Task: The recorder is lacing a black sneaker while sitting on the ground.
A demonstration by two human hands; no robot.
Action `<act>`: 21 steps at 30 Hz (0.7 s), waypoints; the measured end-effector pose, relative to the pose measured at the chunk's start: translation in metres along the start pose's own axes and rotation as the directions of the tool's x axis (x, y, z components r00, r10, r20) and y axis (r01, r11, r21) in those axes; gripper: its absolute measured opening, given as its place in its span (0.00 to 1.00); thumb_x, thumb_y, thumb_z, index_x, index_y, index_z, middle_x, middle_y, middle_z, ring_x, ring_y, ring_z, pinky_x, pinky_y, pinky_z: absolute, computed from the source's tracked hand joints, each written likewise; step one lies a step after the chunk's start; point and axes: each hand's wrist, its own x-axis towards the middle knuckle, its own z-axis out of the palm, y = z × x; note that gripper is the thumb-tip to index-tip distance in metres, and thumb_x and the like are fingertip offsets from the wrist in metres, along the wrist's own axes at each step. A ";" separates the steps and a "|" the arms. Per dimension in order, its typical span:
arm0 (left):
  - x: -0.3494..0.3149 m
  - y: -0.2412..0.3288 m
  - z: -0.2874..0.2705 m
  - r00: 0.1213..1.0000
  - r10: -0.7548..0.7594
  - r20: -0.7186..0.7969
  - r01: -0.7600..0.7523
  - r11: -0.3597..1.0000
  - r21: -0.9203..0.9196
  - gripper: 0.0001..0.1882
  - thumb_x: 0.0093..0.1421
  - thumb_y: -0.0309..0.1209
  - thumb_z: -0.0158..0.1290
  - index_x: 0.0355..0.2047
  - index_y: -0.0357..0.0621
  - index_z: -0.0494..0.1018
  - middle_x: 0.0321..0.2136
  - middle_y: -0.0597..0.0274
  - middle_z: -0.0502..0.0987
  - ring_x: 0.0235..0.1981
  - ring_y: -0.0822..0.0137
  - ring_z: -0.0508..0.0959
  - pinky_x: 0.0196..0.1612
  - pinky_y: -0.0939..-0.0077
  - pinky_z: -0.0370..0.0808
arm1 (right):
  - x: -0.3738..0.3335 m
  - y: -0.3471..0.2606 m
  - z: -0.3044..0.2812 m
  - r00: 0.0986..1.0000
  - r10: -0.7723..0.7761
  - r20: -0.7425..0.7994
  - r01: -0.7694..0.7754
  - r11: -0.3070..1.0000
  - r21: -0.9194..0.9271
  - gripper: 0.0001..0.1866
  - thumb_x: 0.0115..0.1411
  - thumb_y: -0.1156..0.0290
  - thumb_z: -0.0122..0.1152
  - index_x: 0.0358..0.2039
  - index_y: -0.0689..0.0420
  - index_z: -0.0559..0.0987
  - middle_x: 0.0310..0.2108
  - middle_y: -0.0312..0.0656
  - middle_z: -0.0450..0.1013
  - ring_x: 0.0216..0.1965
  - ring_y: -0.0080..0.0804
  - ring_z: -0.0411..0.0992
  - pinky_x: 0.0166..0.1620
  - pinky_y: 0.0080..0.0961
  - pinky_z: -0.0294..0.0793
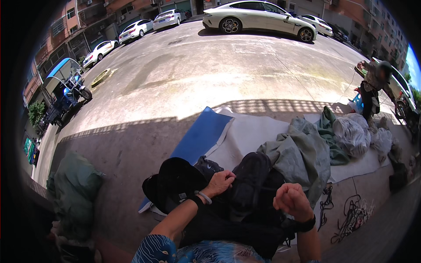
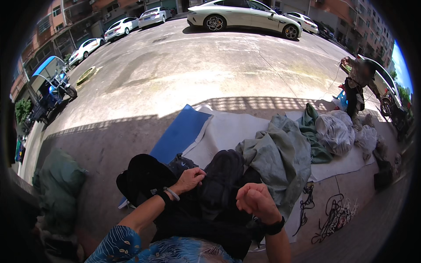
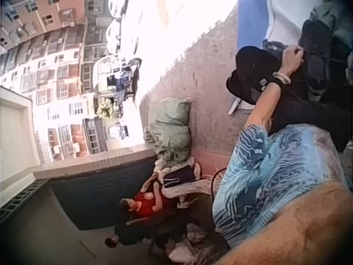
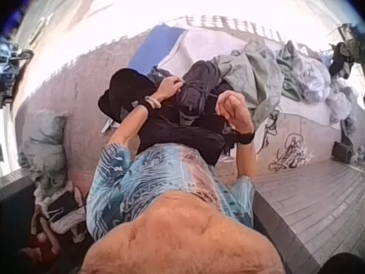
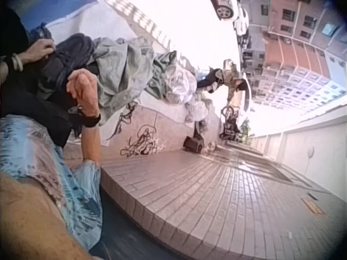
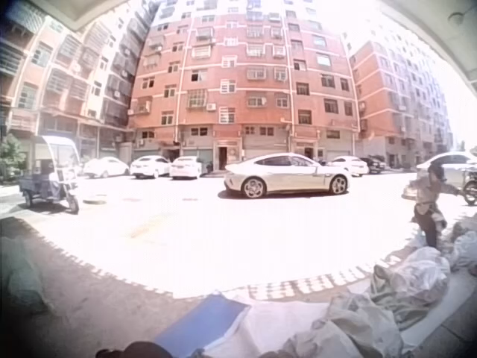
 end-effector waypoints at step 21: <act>0.000 0.001 0.000 1.000 0.011 0.004 -0.011 1.000 -0.010 0.10 0.59 0.30 0.51 0.37 0.36 0.74 0.25 0.63 0.78 0.24 0.75 0.78 0.32 0.80 0.74 | 0.006 0.004 -0.016 0.995 -0.100 0.019 0.091 0.955 0.283 0.42 0.64 0.36 0.27 0.33 0.66 0.76 0.08 0.29 0.53 0.11 0.21 0.60 0.31 0.26 0.70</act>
